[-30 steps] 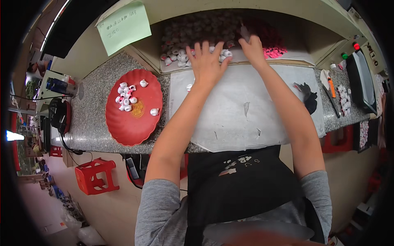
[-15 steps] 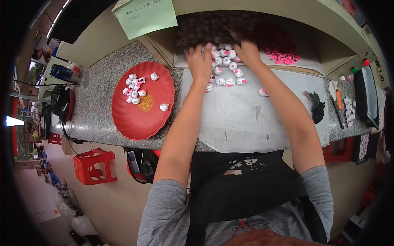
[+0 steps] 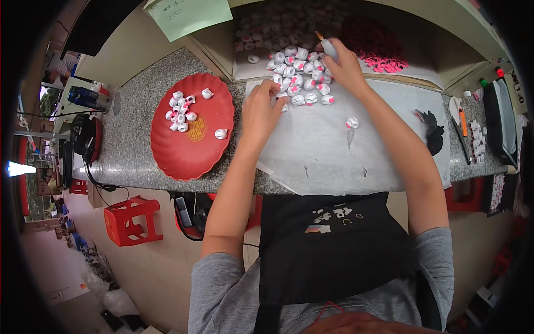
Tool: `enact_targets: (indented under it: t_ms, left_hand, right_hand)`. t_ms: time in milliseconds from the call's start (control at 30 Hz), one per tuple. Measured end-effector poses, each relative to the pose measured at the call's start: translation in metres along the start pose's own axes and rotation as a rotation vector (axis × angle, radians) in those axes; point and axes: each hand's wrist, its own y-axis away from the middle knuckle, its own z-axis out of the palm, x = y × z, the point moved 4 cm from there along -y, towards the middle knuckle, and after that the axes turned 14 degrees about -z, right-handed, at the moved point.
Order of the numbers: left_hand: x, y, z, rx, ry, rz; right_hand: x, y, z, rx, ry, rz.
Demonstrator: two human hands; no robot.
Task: Apply glue to small white cat-shaped toy faces and attach pink bow pieces at a factory workbench.
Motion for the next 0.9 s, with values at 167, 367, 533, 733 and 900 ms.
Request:
enact_targets:
  t_ms: [167,367,533,733,900]
  left_hand:
    - [0.005,0.006,0.004,0.032,0.024,0.011]
    - [-0.004,0.029,-0.065,0.386,-0.04,0.119]
    - [0.007,0.03,-0.066,0.534,-0.364,0.255]
    - [0.112,0.018,0.079,-0.074,-0.082,0.643]
    - [0.113,-0.002,0.135,-0.162,-0.256,0.697]
  right_hand:
    - [0.002,0.004,-0.029,0.199,-0.339,0.139]
    - [-0.021,0.052,-0.068,0.151,-0.476,0.263]
    - [-0.042,0.092,-0.1,0.306,-0.526,0.455]
    - [-0.065,0.126,-0.111,0.622,-0.537,0.482]
    - [-0.091,0.14,-0.102,0.542,-0.67,0.5]
